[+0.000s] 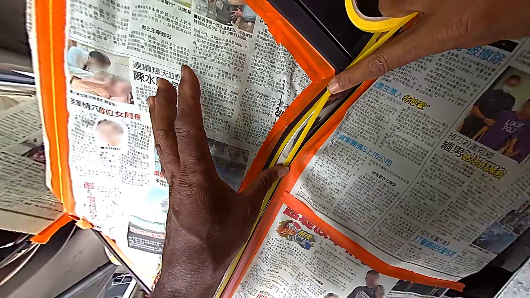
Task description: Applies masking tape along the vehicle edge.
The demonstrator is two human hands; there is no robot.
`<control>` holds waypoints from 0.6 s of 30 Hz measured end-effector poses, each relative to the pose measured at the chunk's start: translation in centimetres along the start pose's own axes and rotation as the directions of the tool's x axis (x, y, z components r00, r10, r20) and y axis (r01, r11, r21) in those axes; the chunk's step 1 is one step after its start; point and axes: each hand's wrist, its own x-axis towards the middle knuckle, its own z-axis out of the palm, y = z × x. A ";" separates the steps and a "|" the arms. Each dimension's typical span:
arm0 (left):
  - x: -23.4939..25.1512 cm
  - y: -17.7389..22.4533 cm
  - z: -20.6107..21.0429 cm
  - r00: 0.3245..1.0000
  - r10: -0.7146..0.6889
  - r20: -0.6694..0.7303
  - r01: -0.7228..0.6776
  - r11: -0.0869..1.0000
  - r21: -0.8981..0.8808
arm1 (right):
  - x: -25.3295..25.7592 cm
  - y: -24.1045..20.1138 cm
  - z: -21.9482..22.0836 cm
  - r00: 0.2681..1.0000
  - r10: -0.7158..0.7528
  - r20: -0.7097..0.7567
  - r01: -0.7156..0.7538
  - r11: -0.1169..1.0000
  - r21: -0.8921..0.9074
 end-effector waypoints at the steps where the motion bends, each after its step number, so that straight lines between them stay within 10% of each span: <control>1: 0.1 0.1 0.0 1.000 -0.001 -0.002 0.001 1.000 -0.004 | 0.0 0.0 0.0 1.000 -0.001 -0.008 0.001 1.000 -0.004; 18: 1.6 1.3 0.4 1.000 -0.005 -0.009 0.005 1.000 0.004 | 0.0 0.3 -0.4 0.999 -0.023 -0.049 0.016 0.990 -0.144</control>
